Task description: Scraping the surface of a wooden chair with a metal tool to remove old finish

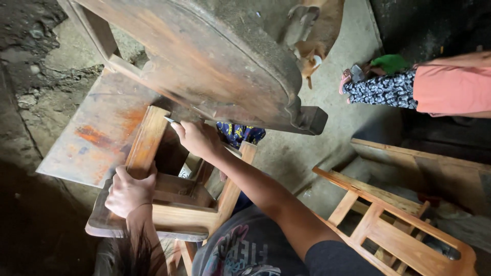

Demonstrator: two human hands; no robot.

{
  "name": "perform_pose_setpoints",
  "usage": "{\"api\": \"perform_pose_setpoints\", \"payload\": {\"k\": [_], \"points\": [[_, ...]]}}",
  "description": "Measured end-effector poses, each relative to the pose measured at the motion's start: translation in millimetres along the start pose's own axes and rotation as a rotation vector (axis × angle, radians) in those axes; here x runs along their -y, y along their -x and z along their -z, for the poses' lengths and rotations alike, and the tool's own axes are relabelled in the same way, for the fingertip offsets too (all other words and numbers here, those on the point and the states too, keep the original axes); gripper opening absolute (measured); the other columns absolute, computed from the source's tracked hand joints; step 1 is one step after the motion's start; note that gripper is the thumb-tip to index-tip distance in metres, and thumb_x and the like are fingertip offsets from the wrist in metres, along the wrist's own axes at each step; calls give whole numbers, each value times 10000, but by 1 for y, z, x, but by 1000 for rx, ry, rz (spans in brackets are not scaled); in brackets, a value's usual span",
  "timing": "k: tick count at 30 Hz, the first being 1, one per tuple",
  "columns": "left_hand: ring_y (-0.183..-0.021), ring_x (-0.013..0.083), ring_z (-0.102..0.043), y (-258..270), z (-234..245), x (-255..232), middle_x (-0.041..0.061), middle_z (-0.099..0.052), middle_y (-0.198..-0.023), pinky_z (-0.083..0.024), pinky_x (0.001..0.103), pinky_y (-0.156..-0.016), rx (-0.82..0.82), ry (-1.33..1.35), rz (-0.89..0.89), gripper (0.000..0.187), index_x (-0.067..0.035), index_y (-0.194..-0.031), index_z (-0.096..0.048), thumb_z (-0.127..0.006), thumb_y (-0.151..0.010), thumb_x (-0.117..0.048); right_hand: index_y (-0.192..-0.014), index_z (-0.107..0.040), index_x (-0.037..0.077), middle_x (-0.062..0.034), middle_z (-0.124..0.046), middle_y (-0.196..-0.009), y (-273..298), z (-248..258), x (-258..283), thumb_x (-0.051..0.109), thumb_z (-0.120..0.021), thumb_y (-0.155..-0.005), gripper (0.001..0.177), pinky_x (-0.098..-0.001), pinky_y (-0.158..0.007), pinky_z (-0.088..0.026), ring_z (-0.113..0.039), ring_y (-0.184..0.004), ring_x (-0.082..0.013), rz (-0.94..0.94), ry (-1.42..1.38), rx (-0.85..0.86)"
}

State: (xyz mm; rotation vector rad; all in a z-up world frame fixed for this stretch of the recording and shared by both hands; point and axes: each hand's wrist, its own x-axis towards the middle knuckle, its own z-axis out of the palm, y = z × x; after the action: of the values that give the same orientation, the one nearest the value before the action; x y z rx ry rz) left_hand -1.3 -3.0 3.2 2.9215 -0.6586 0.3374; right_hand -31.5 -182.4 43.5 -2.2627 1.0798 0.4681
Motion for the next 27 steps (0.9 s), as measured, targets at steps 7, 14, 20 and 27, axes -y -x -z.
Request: {"api": "perform_pose_setpoints", "payload": {"k": [7, 14, 20, 27], "points": [[-455, 200, -540, 4, -6, 2, -6, -489, -570, -470, 270, -469, -5, -8, 8, 458, -190, -713, -483, -637, -440, -524, -681, -542, 113, -173, -579, -610, -7, -19, -9, 448, -340, -821, 416, -471, -585, -499, -616, -665, -377, 13, 43, -68], [-469, 213, -542, 5, -5, 1, -2, -498, -584, -472, 280, -487, 7, -8, 19, 449, -186, -732, -486, -623, -435, -493, -688, -534, 132, -146, -577, -602, -8, -27, -15, 478, -331, -817, 421, -459, -573, -503, -620, -645, -354, 14, 69, -113], [-472, 196, -540, 3, -2, 1, -14, -494, -588, -472, 257, -498, 5, -23, 17, 423, -199, -725, -476, -604, -431, -475, -652, -529, 110, -158, -550, -536, -6, -19, -11, 459, -364, -807, 416, -456, -526, -495, -611, -600, -365, 51, 38, -161], [-468, 205, -543, 4, -4, 2, -1, -495, -580, -469, 277, -488, 24, -28, 18, 449, -192, -722, -479, -608, -428, -506, -640, -492, 95, -180, -545, -528, -55, -69, -49, 451, -344, -831, 430, -451, -530, -491, -610, -592, -364, 164, 25, -165]]}}
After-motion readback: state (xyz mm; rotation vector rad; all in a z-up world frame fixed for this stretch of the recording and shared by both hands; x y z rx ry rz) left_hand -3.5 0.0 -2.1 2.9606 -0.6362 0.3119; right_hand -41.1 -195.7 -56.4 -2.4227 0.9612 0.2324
